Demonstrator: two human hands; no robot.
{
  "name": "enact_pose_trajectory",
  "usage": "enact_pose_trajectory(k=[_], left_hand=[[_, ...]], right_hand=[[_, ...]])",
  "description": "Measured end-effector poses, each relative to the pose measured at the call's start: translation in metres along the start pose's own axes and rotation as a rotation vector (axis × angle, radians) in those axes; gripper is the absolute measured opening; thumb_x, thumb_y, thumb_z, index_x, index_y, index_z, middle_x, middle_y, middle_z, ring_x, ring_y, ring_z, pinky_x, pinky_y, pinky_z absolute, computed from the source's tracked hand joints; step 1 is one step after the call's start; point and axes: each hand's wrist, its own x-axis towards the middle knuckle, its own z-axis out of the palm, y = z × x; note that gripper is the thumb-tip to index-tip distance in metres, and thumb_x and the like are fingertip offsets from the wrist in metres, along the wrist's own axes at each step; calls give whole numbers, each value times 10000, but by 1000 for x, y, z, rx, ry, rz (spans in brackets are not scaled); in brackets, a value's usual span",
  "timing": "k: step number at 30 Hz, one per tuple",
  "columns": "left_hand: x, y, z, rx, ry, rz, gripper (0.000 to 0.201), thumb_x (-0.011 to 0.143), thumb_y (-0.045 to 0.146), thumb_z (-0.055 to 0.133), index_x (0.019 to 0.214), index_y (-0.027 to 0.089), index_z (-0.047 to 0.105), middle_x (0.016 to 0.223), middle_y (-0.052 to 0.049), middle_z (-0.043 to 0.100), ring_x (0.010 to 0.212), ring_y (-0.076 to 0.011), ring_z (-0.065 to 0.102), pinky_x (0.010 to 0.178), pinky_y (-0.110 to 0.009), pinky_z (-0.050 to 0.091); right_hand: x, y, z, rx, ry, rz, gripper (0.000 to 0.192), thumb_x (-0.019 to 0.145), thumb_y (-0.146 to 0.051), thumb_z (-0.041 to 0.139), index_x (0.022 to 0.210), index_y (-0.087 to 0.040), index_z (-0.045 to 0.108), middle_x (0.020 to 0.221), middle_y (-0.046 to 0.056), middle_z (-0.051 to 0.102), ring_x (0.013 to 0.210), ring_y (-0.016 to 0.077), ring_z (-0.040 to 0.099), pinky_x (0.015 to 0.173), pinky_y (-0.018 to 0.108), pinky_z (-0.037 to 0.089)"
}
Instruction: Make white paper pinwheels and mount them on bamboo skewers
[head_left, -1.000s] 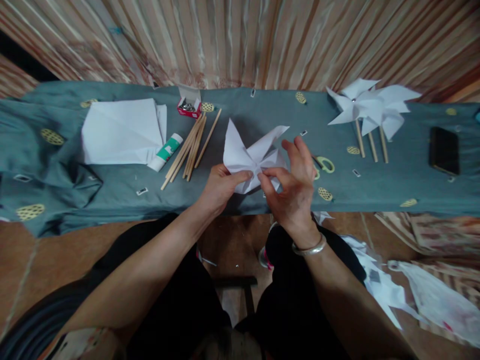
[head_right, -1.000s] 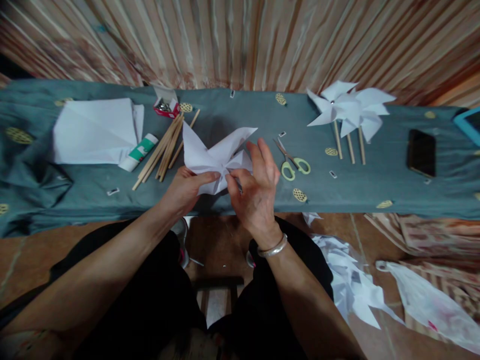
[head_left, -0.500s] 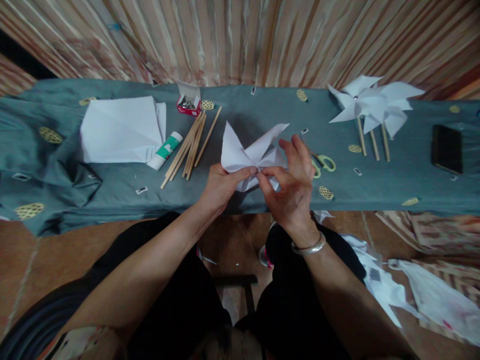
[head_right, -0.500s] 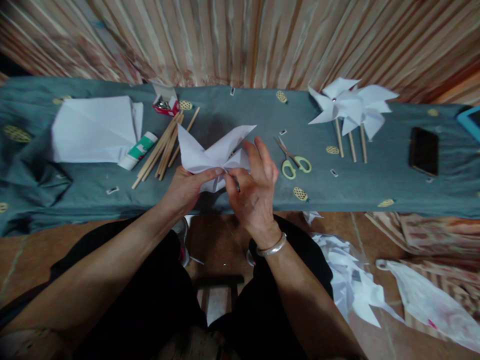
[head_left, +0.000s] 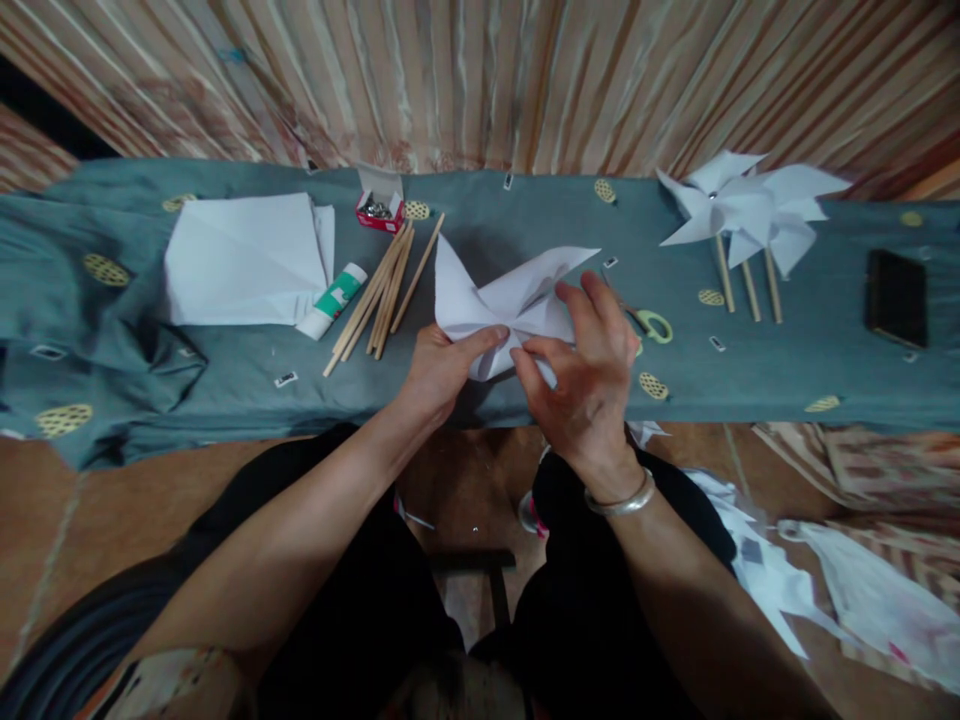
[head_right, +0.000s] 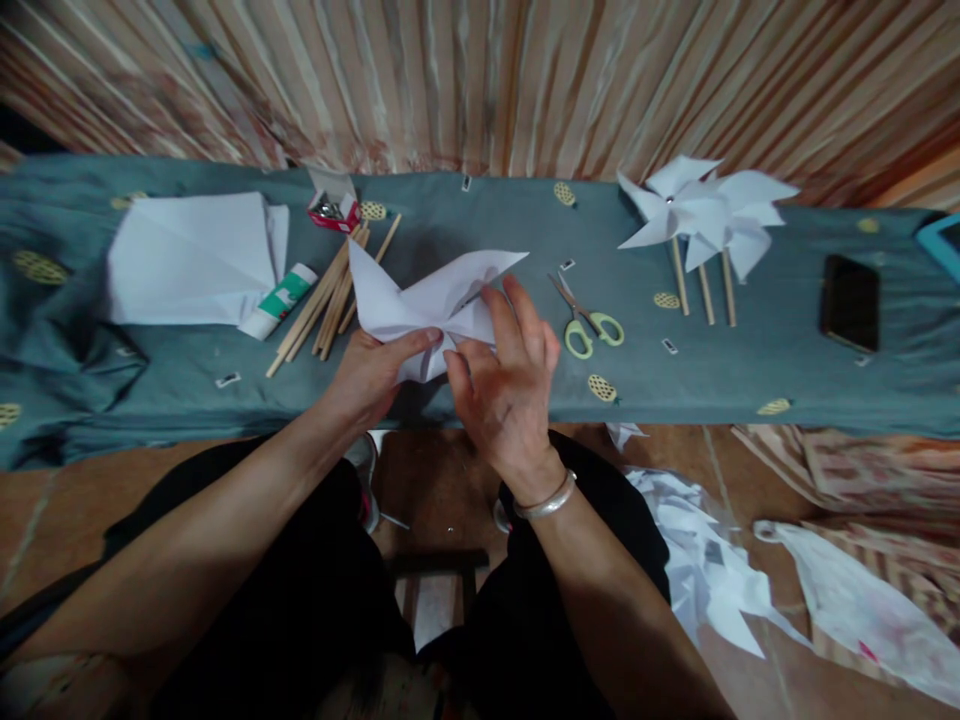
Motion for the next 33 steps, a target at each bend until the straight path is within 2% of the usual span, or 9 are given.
enact_pose_trajectory(k=[6,9,12,16,20,23,27,33], left_hand=[[1,6,-3,-55,19,-1,291,524,251,874,762,169,727,808,-58,764,790,-214,703,774,-319,537],[0,11,-5,-61,57,8,303,523,271,868,766,162,724,803,-54,767,756,-211,706,770,-326,543],[1,20,-12,-93,97,19,344,482,247,882,777,176,720,792,-37,766,772,-219,717,788,-341,549],[6,40,-28,-161,160,76,384,485,202,876,833,190,715,797,-33,763,906,-247,723,839,-352,554],[10,66,-48,-207,280,116,342,499,150,856,810,146,712,755,-50,752,913,-251,726,833,-323,567],[13,90,-66,-238,375,168,288,565,120,810,833,161,711,774,-38,752,902,-236,728,831,-329,583],[18,115,-88,-291,507,271,210,628,102,757,813,179,696,807,-27,753,846,-197,723,799,-310,604],[18,124,-105,-290,511,330,165,666,116,730,801,201,688,921,-32,754,966,-186,696,847,-277,587]], right_hand=[[1,-8,-22,27,23,-11,134,918,-283,564,840,-228,658,1330,81,599,1358,294,450,1037,519,402],[2,-1,-31,62,56,10,96,910,-265,589,863,-235,667,1309,100,615,1343,294,477,1028,508,423],[4,11,-32,120,65,74,109,914,-286,592,886,-233,683,1303,108,626,1328,301,496,1038,530,432],[5,21,-20,176,79,122,151,916,-306,586,875,-215,699,1258,118,657,1285,297,536,1036,536,455],[3,16,-6,226,18,155,201,928,-331,559,895,-202,708,1206,126,684,1207,280,596,1020,513,484],[4,7,4,265,-56,178,229,941,-332,527,932,-194,710,1195,137,693,1128,270,646,988,490,512],[9,-10,15,371,-90,171,222,944,-286,511,988,-189,705,1152,129,717,1083,250,674,977,448,528],[24,-40,37,498,-144,190,217,932,-262,510,986,-229,717,969,73,761,933,232,711,873,388,568]])
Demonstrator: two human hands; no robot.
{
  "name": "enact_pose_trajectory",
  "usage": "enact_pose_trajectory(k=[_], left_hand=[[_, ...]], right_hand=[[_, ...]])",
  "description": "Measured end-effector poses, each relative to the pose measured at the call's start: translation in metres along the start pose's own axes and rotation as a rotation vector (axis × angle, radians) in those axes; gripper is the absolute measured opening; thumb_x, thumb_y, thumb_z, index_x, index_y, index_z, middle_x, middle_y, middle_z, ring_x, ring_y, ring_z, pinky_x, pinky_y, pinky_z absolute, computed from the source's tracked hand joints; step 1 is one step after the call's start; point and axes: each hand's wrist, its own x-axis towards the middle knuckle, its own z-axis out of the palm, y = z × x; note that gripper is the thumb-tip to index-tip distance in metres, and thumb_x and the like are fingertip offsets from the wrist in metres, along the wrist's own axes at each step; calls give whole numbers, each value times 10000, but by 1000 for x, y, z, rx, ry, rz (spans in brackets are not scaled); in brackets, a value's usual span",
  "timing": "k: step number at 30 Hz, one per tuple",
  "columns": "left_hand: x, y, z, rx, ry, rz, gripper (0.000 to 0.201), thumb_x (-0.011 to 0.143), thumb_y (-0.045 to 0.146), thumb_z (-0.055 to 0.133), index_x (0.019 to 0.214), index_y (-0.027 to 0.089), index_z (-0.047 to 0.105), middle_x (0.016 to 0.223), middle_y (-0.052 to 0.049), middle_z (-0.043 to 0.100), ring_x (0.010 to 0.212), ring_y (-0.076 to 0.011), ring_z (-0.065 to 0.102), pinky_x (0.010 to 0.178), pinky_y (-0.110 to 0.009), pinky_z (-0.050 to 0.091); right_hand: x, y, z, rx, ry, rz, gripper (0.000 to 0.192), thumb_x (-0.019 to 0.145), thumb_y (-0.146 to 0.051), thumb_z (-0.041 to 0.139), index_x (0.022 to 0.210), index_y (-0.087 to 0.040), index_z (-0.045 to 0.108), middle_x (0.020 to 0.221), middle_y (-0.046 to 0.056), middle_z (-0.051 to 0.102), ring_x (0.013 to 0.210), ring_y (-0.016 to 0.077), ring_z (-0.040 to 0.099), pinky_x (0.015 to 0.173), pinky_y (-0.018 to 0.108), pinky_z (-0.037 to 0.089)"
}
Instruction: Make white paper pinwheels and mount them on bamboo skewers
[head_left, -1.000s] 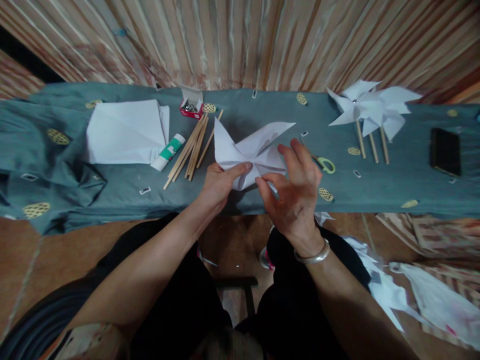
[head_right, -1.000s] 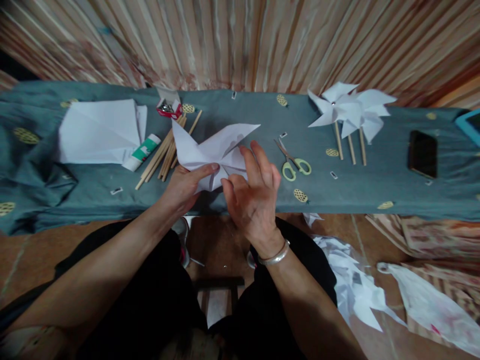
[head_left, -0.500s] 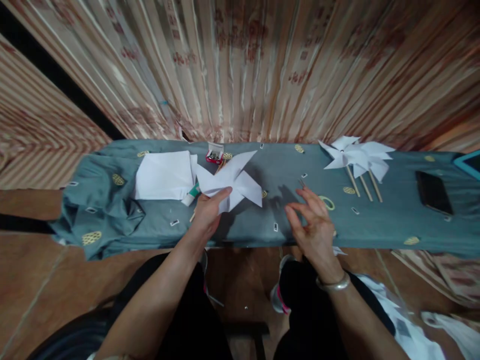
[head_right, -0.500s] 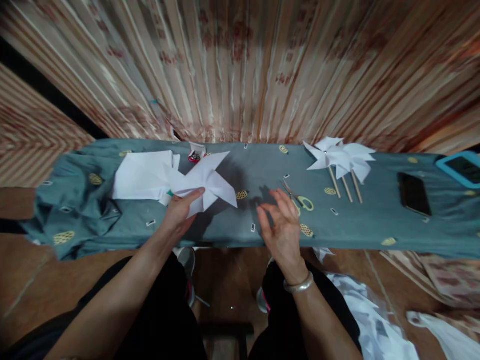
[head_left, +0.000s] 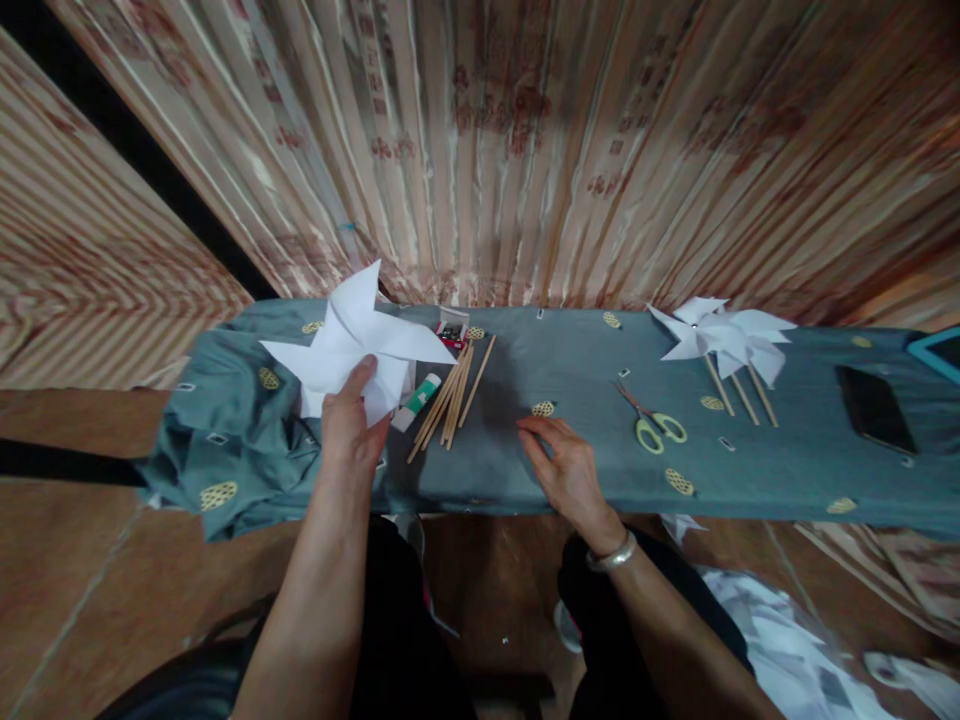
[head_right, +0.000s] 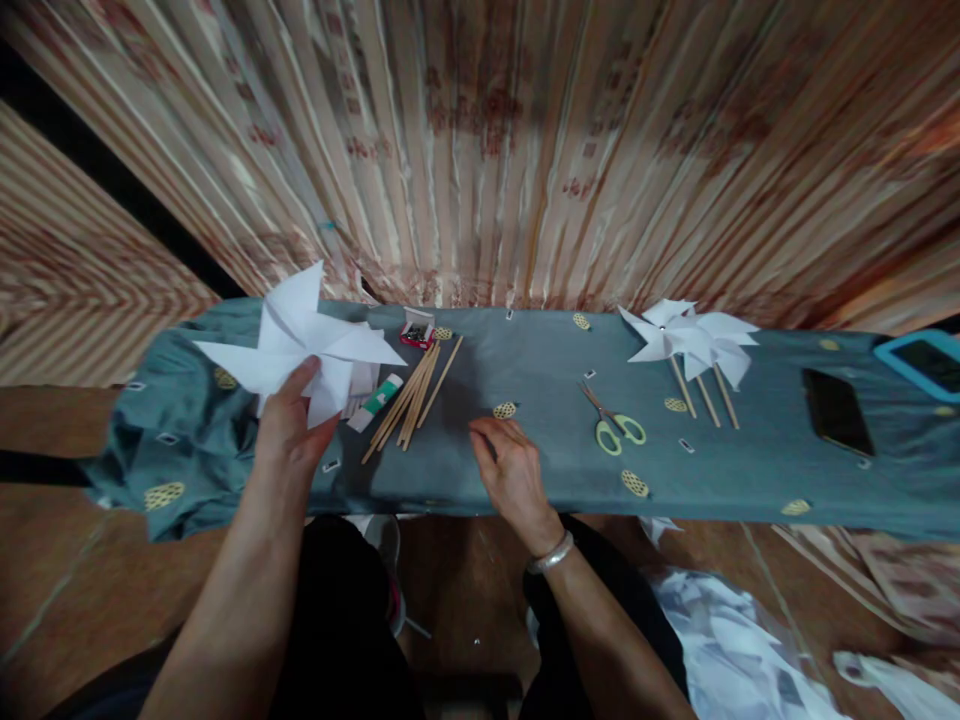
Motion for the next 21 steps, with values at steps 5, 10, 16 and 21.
enact_pose_trajectory(k=[5,10,16,21], left_hand=[[2,1,-3,-43,15,0,209,631,140,764,813,205,683,901,-21,745,965,-186,698,836,-270,589],[4,2,-4,-79,10,-35,256,631,148,776,861,199,678,917,-35,747,962,-206,707,844,-295,594],[2,1,-3,-87,39,-71,290,622,96,767,883,189,680,862,-17,755,894,-182,724,865,-290,586],[2,-3,-4,-54,26,-101,311,586,136,798,873,171,683,835,-27,762,920,-214,729,884,-329,580]], right_hand=[[51,-14,29,7,-115,-30,235,926,-222,502,988,-224,729,975,51,767,897,204,716,835,337,560],[132,-16,56,-250,-211,-207,270,926,-166,467,992,-159,729,1197,125,688,1124,239,614,1015,403,459],[177,-9,84,-506,-344,-299,262,881,-144,495,1010,-110,721,1516,202,403,1449,337,269,1095,517,322],[182,-3,96,-602,-402,-299,256,842,-152,533,984,-68,728,1492,237,423,1429,357,293,1086,504,315]])
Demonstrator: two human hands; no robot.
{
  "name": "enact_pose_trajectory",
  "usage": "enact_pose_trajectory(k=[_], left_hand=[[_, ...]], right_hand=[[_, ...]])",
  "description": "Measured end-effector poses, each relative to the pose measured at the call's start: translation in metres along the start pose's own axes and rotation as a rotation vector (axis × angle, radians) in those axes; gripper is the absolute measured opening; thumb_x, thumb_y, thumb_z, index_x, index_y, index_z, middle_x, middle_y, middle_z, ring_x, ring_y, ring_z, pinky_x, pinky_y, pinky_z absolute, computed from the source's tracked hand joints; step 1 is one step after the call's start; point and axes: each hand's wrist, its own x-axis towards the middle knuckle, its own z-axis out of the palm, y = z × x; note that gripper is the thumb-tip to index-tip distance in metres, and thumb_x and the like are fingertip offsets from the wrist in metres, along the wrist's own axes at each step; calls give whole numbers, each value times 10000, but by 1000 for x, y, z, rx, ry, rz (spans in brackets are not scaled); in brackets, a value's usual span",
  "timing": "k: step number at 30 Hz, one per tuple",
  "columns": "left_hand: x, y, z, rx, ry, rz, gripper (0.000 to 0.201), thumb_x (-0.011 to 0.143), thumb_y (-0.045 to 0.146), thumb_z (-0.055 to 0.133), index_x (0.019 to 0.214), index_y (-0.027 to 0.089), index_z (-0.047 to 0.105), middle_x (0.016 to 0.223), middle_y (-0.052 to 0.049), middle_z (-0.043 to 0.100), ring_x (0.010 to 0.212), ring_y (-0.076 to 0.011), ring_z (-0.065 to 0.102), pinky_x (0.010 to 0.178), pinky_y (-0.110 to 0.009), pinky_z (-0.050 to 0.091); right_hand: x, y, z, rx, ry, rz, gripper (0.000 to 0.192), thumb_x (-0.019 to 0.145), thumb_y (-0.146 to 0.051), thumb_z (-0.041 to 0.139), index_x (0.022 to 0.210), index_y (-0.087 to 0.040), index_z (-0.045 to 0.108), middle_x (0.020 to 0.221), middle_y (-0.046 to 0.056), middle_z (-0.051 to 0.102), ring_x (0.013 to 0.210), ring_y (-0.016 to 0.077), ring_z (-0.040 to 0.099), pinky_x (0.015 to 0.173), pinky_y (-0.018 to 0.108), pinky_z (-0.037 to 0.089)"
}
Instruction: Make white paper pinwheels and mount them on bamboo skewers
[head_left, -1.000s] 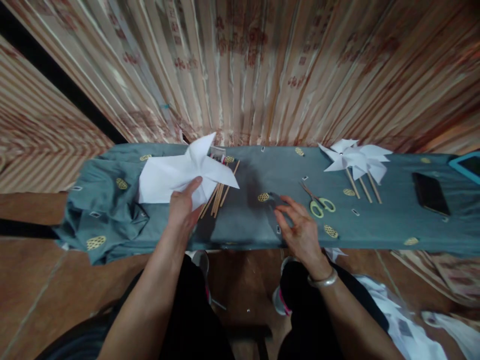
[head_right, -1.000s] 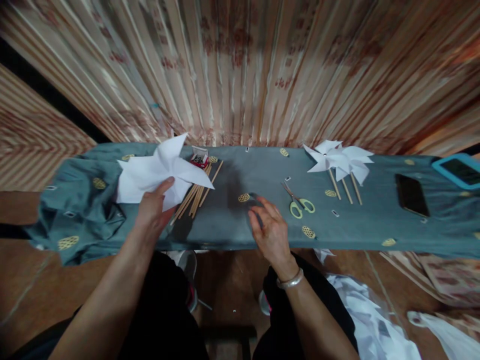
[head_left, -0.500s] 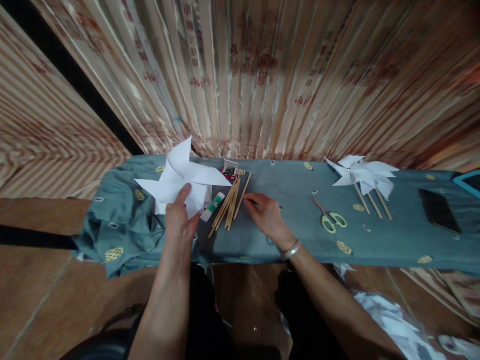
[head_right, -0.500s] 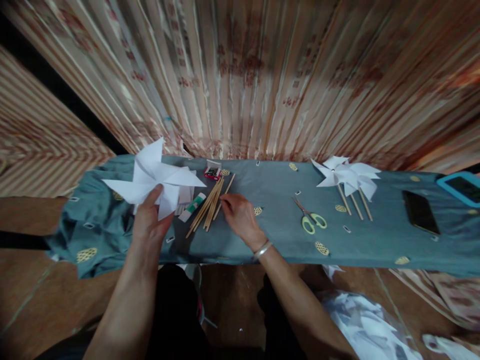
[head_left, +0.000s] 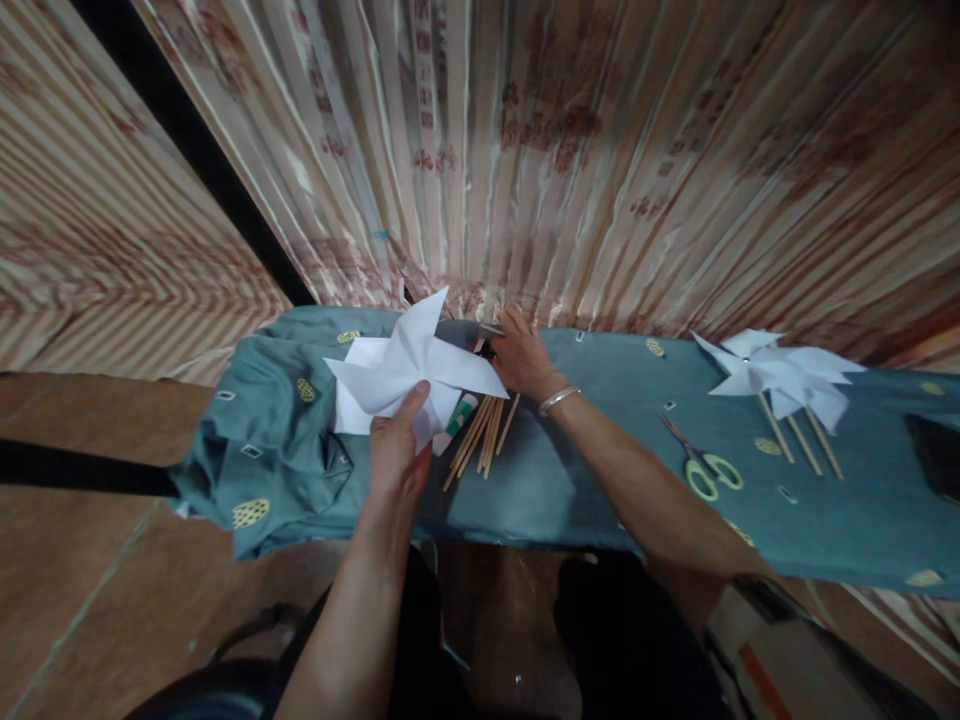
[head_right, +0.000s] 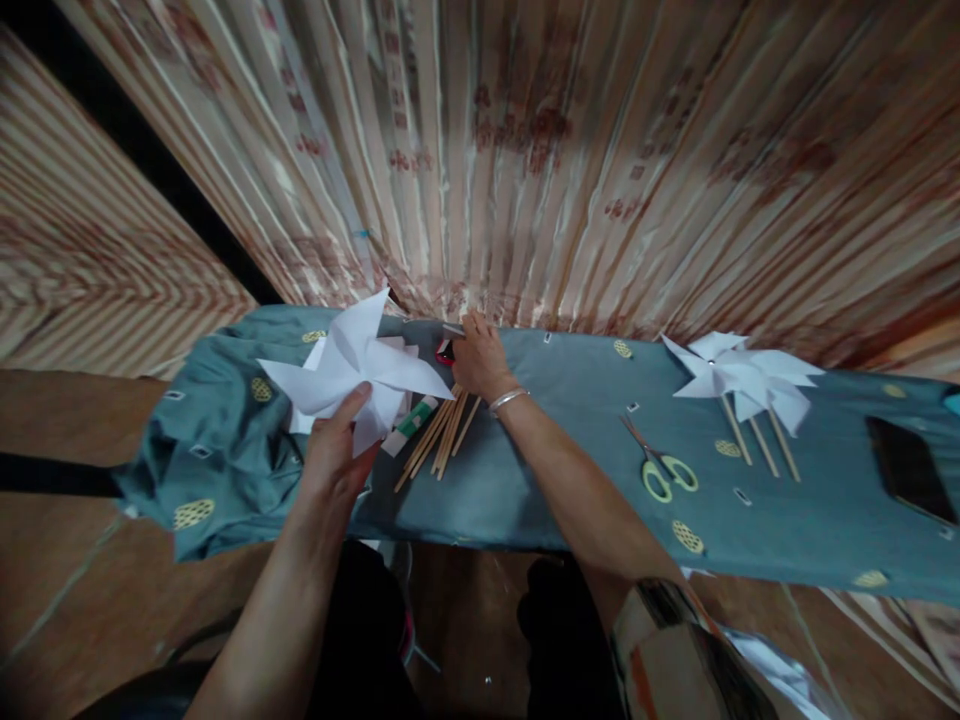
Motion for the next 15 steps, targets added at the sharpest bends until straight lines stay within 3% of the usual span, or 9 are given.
enact_pose_trajectory(k=[7,15], left_hand=[[1,-2,-2,-25,-24,-21,348,552,155,825,873,155,692,838,-47,768,936,-248,729,892,-354,573],[1,0,-1,-23,0,1,293,623,103,762,907,153,705,898,-57,772,1018,-240,706,908,-328,575]], right_hand=[[8,3,5,53,15,62,220,844,-182,538,895,-132,746,1393,193,538,1378,348,374,1054,501,365],[17,8,1,-8,-48,103,221,856,-221,565,886,-89,740,1163,207,657,1170,331,550,956,445,464]])
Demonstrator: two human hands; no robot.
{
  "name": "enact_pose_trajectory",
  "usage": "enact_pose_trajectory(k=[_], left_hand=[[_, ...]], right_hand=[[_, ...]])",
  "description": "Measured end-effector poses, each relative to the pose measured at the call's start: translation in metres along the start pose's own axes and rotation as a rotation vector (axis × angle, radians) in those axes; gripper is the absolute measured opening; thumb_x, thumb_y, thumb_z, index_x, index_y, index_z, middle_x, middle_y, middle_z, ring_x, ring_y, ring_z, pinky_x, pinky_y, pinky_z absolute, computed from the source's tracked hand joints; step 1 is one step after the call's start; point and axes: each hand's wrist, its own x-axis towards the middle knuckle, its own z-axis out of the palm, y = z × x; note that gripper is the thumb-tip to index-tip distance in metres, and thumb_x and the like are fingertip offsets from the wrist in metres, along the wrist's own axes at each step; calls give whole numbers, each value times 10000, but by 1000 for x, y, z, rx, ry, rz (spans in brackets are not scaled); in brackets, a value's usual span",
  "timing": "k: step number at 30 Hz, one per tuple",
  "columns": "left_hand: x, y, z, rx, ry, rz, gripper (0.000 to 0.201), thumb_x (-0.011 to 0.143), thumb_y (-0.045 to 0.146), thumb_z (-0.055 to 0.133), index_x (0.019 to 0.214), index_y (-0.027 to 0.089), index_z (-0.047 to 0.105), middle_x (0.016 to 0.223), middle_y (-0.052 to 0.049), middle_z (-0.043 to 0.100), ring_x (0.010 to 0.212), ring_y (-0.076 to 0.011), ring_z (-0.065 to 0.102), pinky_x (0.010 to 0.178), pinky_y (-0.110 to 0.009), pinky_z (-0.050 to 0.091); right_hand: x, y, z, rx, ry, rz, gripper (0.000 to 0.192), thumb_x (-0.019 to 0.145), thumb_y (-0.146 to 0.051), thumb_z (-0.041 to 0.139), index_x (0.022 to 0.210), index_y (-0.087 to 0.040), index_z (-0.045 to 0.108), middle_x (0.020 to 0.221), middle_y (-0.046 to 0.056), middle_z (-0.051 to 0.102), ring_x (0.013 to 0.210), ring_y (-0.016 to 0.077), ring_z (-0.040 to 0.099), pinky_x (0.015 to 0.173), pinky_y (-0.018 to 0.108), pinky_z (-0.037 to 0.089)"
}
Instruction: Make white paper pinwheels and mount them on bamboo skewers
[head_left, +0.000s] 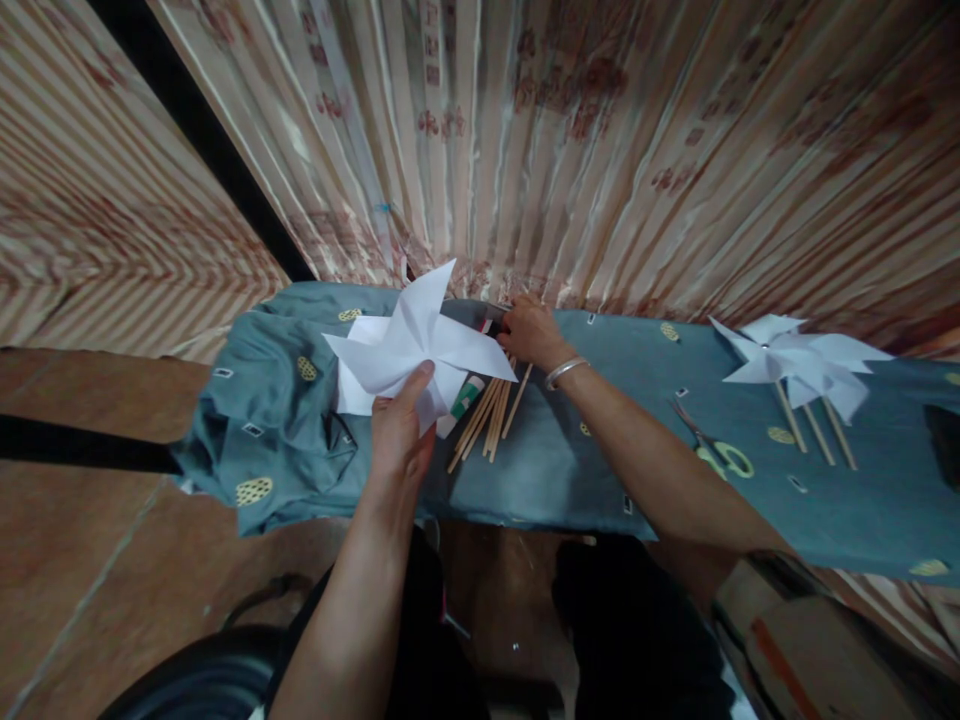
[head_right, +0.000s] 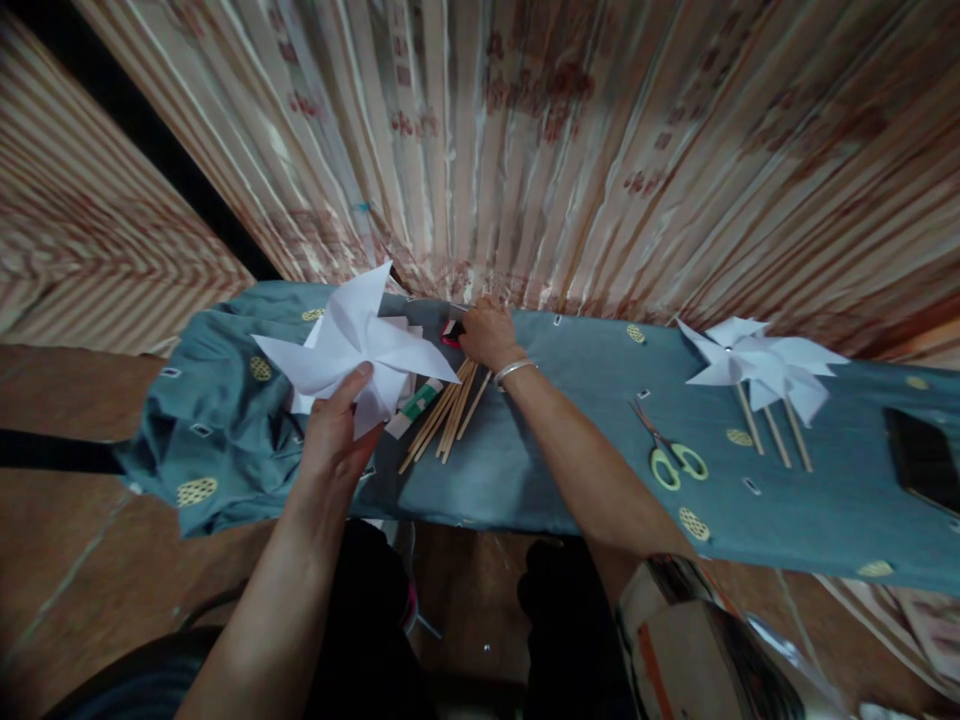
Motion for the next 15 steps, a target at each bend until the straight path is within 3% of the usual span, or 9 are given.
enact_pose_trajectory(k=[3,9,15], left_hand=[[1,-2,-1,-2,0,-11,299,620,116,767,912,145,706,895,-60,771,981,-244,716,897,-341,579],[1,-4,-3,-46,-39,-12,347,592,110,792,927,139,705,900,-59,775,956,-240,725,918,-342,569],[0,-4,0,-70,-14,1,273,631,82,750,897,129,712,847,-57,773,885,-223,737,920,-348,566]], right_hand=[[4,-2,-1,-58,-35,-1,221,844,-186,556,893,-72,739,1097,185,687,1133,299,582,929,388,473],[9,-6,4,-98,-30,-2,237,776,-95,563,926,-75,745,1092,223,699,1079,358,601,890,461,491],[5,-4,11,-14,27,15,198,801,-111,547,870,-93,732,1026,213,696,1074,342,598,911,454,478]])
